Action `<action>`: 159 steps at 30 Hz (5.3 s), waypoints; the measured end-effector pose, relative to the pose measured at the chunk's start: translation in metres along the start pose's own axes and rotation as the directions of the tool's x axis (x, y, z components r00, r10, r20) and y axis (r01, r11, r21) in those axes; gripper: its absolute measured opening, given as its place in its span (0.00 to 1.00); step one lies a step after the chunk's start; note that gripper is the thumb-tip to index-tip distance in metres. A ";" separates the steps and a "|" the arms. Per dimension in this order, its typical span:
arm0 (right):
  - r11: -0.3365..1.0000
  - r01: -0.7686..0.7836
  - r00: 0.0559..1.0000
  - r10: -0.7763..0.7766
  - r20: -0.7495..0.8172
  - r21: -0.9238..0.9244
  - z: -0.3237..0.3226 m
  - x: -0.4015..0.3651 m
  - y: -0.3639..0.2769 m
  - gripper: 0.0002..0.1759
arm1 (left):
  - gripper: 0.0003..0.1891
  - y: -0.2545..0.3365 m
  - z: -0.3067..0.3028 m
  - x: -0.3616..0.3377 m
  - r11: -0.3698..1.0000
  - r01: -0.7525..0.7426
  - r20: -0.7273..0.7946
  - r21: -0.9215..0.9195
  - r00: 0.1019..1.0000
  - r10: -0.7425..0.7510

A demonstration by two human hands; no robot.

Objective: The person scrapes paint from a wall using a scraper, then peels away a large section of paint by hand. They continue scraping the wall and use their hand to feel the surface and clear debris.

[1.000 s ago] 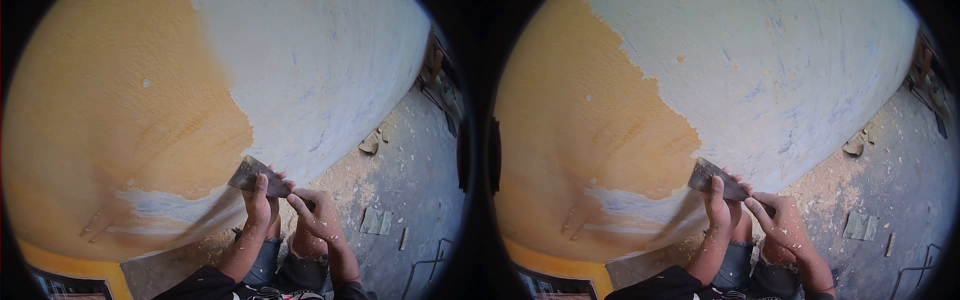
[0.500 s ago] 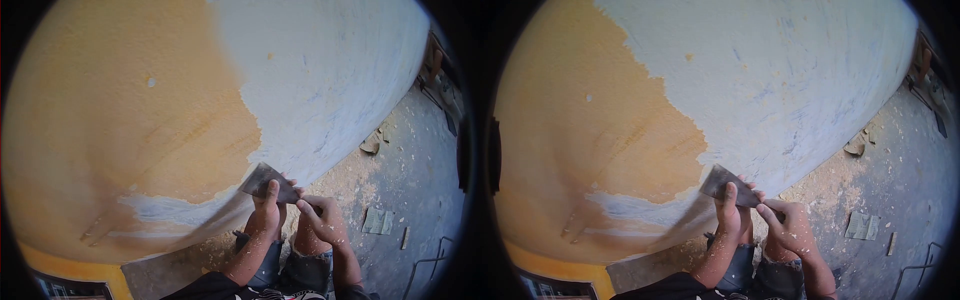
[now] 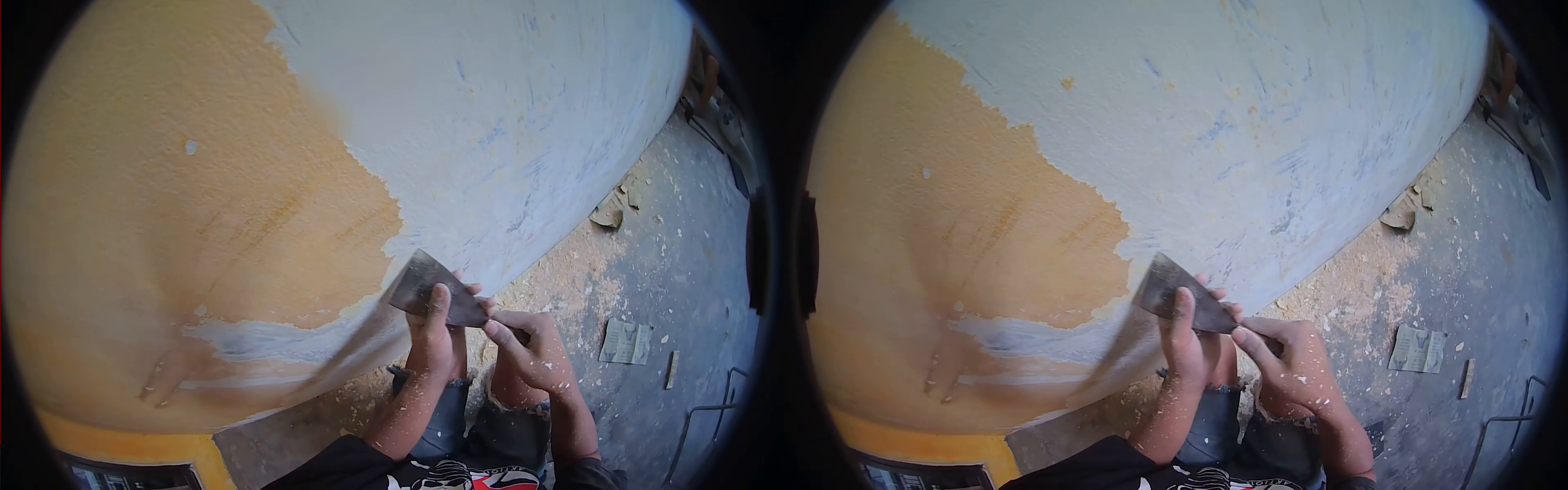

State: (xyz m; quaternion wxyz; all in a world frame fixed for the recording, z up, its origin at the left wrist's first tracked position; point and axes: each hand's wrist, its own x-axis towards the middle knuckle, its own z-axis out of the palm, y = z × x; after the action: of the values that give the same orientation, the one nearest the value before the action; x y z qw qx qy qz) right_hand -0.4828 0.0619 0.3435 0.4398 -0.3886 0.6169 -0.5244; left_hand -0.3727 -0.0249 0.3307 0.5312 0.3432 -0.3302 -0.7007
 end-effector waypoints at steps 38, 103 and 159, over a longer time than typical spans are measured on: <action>0.969 0.006 0.997 -0.027 -0.079 -0.246 0.018 -0.007 -0.025 0.17 | 0.26 -0.002 -0.032 -0.004 0.999 0.044 -0.015 0.026 0.999 -0.044; 0.939 0.106 0.985 -0.145 -0.096 -0.326 0.128 -0.011 0.026 0.20 | 0.27 0.146 -0.153 0.013 -0.733 -0.204 0.761 0.648 0.131 0.636; 0.983 0.148 0.760 -0.181 0.624 0.105 0.037 -0.114 -0.062 0.31 | 0.27 0.160 -0.149 -0.009 -0.670 -0.283 0.726 0.687 0.213 0.654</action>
State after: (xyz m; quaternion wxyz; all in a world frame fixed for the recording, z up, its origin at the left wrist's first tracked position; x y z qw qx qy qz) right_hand -0.4106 0.1488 0.4180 0.5827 -0.5834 0.3842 -0.4153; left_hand -0.1641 -0.0653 0.3831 0.4446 0.3854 -0.7392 0.3279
